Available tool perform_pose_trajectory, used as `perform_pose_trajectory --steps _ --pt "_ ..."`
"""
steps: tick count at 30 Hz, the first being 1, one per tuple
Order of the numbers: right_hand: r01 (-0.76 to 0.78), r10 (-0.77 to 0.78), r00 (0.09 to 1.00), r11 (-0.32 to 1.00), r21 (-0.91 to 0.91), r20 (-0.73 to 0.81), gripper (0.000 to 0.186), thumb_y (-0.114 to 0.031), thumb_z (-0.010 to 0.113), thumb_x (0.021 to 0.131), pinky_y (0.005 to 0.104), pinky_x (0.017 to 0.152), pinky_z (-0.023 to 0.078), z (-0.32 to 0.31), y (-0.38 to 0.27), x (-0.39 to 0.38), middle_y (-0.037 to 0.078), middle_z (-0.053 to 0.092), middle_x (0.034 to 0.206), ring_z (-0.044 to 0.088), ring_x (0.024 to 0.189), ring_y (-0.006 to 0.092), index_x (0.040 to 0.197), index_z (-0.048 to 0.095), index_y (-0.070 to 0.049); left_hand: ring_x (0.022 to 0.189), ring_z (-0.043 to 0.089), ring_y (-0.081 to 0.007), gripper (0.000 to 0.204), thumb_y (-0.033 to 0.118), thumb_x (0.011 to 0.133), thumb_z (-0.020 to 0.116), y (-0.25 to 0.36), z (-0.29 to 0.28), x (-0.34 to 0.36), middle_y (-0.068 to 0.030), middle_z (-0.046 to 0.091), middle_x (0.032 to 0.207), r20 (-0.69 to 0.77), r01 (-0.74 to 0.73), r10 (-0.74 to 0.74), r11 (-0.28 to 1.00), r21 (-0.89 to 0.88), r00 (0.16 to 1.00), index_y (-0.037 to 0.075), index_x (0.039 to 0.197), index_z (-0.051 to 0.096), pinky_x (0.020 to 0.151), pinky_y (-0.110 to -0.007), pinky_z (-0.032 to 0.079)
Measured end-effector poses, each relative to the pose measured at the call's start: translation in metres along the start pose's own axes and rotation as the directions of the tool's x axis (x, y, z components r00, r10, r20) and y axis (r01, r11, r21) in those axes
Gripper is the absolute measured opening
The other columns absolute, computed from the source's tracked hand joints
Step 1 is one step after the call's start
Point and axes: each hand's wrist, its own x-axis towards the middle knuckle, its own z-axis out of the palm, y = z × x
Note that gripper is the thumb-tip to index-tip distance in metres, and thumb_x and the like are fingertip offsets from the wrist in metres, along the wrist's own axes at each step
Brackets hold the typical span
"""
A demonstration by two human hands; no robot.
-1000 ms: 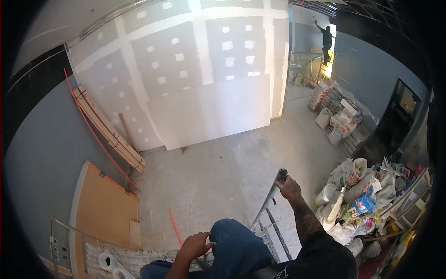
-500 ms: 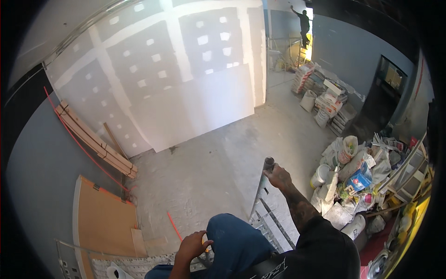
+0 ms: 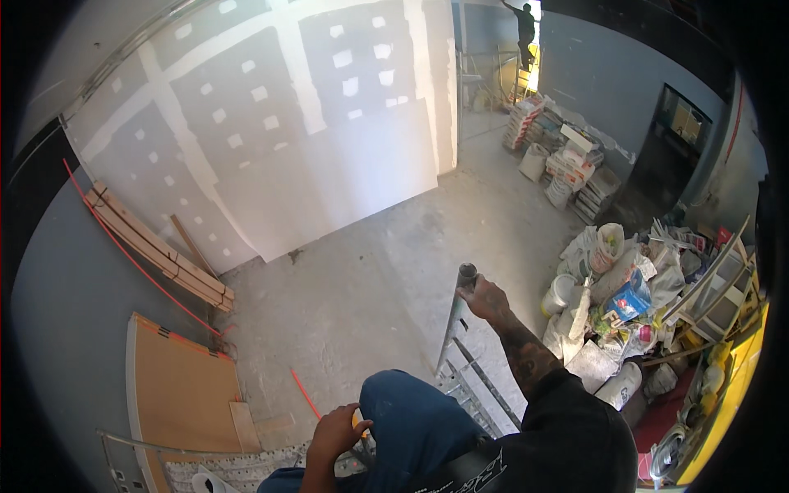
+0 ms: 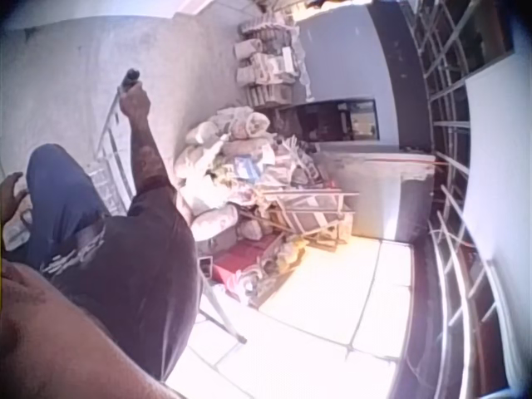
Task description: The person is measuring and pulling electrical wiring/conduit from the ceiling while on a ladder.
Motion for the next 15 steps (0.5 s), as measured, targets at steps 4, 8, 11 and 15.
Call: perform_pose_trajectory --steps 4,8,11,15 --pt "-0.003 0.004 1.0 1.0 -0.009 0.005 0.051 -0.046 0.068 0.09 0.0478 0.09 0.053 0.0 -0.001 0.001 0.02 0.074 0.104 0.07 0.102 0.0374 0.115 0.062 -0.002 0.114 0.064 -0.0377 0.065 0.056 0.093 0.064 0.0 -0.001 -0.003 -0.0208 0.067 0.123 0.009 0.014 -0.014 1.0 -0.018 1.0 0.005 0.134 0.059 0.097 -0.046 0.051" --pt "-0.003 0.004 1.0 1.0 -0.013 0.007 0.05 -0.046 0.068 0.091 0.0478 0.091 0.053 0.004 0.004 0.004 0.019 0.074 0.105 0.07 0.103 0.0369 0.115 0.062 -0.002 0.115 0.064 -0.0374 0.064 0.054 0.092 0.066 0.0 -0.001 -0.004 -0.0209 0.067 0.123 -0.01 0.017 -0.017 0.999 -0.033 1.0 0.005 0.133 0.06 0.097 -0.046 0.051" --pt "0.006 -0.006 1.0 1.0 0.023 0.021 0.05 -0.046 0.067 0.091 0.0478 0.091 0.052 0.005 0.006 0.004 0.019 0.074 0.107 0.07 0.104 0.0367 0.115 0.062 -0.002 0.114 0.064 -0.0374 0.064 0.054 0.092 0.066 -0.004 0.002 -0.005 -0.0208 0.068 0.122 -0.023 0.008 -0.009 0.999 -0.035 1.0 0.005 0.133 0.06 0.097 -0.046 0.051" --pt "0.015 -0.016 1.0 0.999 0.051 0.022 0.05 -0.046 0.067 0.091 0.0474 0.091 0.052 0.01 0.015 0.008 0.019 0.073 0.108 0.07 0.105 0.0362 0.116 0.061 -0.003 0.114 0.064 -0.0375 0.064 0.054 0.091 0.066 -0.004 0.004 -0.004 -0.0208 0.068 0.121 -0.033 -0.006 0.005 0.999 -0.032 0.999 0.005 0.132 0.061 0.097 -0.046 0.051"
